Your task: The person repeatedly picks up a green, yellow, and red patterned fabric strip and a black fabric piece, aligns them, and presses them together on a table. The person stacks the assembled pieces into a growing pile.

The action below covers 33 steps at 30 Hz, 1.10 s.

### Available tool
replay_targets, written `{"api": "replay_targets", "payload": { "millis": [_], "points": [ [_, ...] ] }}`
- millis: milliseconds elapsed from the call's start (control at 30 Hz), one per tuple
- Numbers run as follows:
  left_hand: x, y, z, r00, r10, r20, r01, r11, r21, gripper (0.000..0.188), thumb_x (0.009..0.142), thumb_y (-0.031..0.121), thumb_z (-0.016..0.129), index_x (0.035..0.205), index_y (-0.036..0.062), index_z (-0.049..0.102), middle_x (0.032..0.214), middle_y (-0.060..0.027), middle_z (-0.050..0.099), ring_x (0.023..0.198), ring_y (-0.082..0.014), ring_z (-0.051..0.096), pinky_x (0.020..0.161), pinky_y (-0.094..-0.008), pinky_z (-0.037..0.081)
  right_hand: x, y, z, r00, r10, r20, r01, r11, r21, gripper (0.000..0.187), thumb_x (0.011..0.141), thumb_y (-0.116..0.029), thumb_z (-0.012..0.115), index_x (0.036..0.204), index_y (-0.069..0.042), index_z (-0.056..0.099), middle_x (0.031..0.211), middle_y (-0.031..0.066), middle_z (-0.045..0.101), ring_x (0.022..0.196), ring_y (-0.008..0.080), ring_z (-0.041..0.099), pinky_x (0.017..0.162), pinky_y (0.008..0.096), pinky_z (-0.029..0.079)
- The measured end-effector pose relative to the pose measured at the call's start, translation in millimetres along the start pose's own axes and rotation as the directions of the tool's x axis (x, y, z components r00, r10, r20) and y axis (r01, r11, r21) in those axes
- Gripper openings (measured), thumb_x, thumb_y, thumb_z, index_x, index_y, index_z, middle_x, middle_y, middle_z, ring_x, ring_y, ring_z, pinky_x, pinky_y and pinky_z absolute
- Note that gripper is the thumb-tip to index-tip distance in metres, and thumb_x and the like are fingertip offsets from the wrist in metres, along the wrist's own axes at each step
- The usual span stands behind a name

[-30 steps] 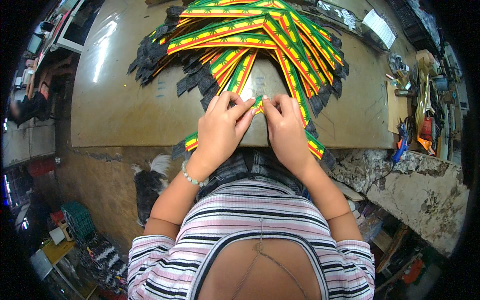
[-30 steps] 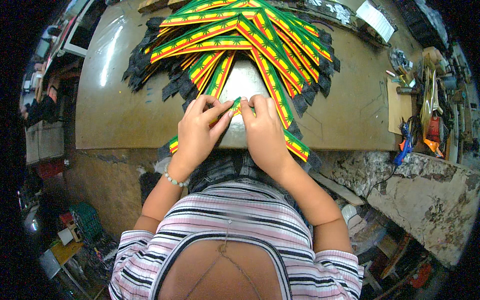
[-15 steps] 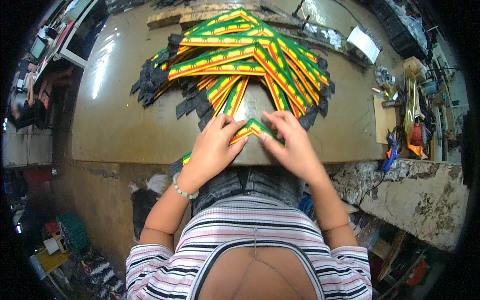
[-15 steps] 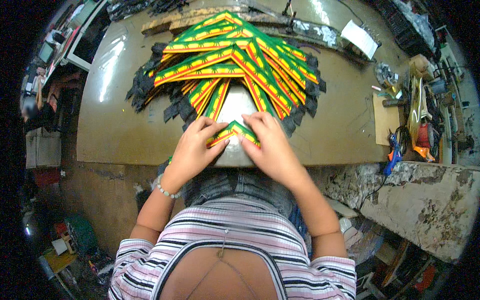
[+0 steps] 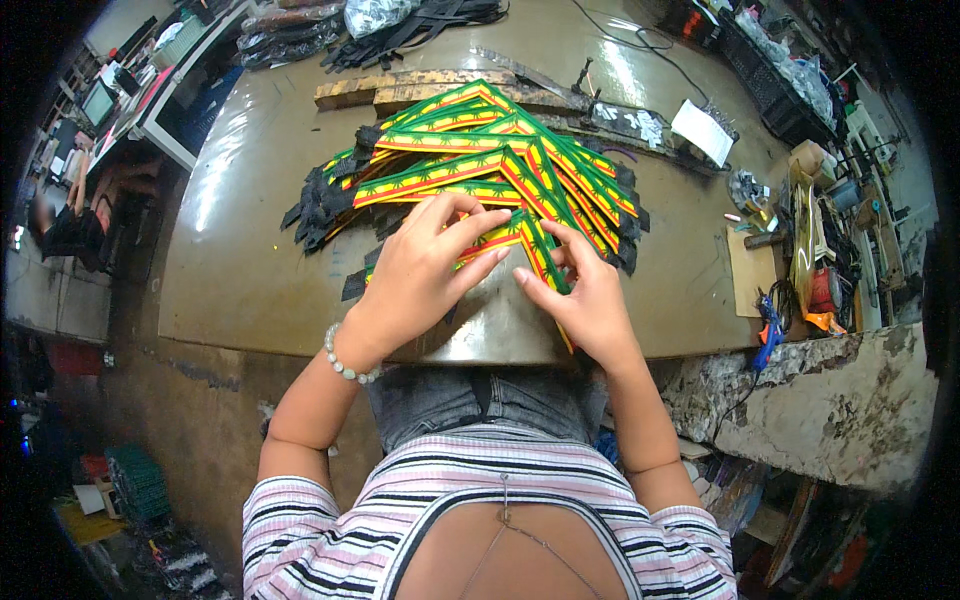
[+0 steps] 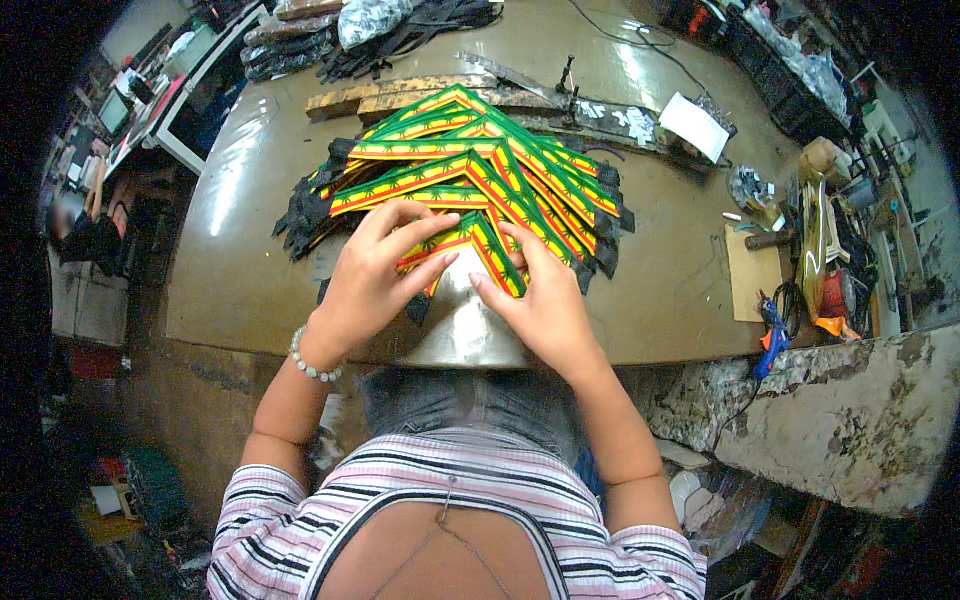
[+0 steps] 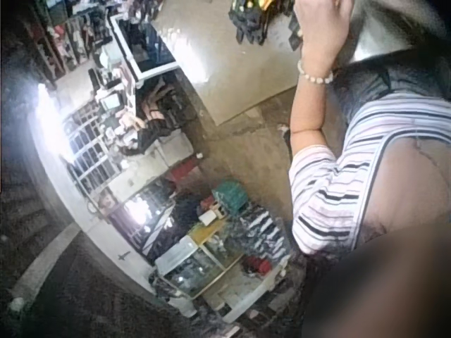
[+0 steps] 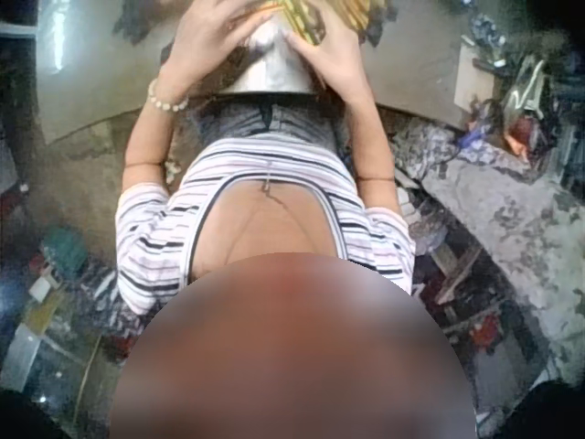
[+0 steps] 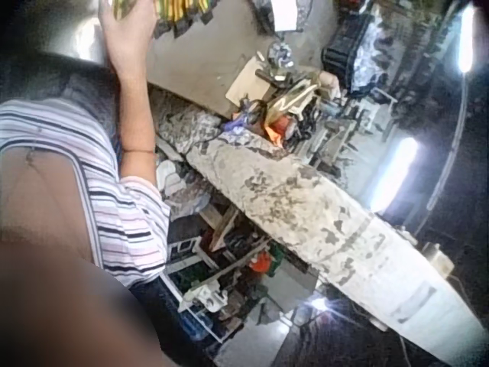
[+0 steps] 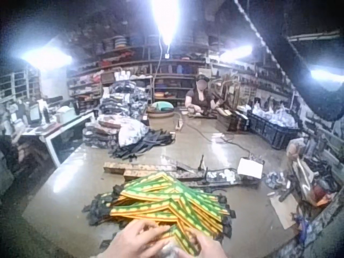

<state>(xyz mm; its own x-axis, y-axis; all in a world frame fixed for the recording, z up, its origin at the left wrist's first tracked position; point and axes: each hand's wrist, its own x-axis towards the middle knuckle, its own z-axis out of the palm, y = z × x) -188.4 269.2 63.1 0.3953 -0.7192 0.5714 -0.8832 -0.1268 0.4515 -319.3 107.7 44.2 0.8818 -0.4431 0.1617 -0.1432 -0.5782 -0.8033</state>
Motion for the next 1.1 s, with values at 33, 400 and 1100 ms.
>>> {"api": "replay_targets", "payload": {
  "millis": [33, 400, 1100],
  "points": [
    [6, -2, -2, 1.000, 0.009, -0.018, -0.009, 1.000, 0.010, 0.034, 0.080, 0.017, 0.074, 0.112, 0.0073, 0.067, 0.098, -0.0101, 0.059, 0.090, -0.0261, 0.059, 0.080, -0.0369, 0.050, 4, -3, -5, 0.999, 0.029, 0.016, -0.030, 0.999, 0.035, 0.052, 0.080, -0.023, 0.078, 0.123, -0.001, 0.059, 0.097, 0.0141, 0.067, 0.085, 0.0234, 0.065, 0.079, 0.0356, 0.052],
    [49, -59, 43, 0.931, -0.307, 0.200, 0.138, 0.800, 0.584, 0.119, 0.055, 0.047, 0.081, 0.154, 0.0293, 0.017, 0.155, -0.0268, 0.018, 0.145, -0.0442, 0.013, 0.110, -0.0691, 0.006, 67, 33, 27, 0.981, -0.183, 0.064, 0.174, 0.689, -0.704, 0.121, 0.063, -0.047, 0.083, 0.153, -0.008, 0.013, 0.153, 0.0251, 0.018, 0.142, 0.0438, 0.017, 0.111, 0.0614, 0.021],
    [38, -63, 73, 0.994, -0.111, 0.026, 0.056, 0.679, 0.732, 0.093, 0.074, 0.022, 0.071, 0.153, 0.0264, 0.022, 0.157, -0.0247, 0.012, 0.147, -0.0403, 0.006, 0.112, -0.0661, 0.001, 280, 49, 21, 0.910, -0.082, 0.407, 0.271, 0.860, -0.432, 0.044, 0.093, -0.034, 0.056, 0.117, 0.002, 0.062, 0.112, 0.0236, 0.065, 0.102, 0.0348, 0.064, 0.091, 0.0401, 0.049]
  ]
}}
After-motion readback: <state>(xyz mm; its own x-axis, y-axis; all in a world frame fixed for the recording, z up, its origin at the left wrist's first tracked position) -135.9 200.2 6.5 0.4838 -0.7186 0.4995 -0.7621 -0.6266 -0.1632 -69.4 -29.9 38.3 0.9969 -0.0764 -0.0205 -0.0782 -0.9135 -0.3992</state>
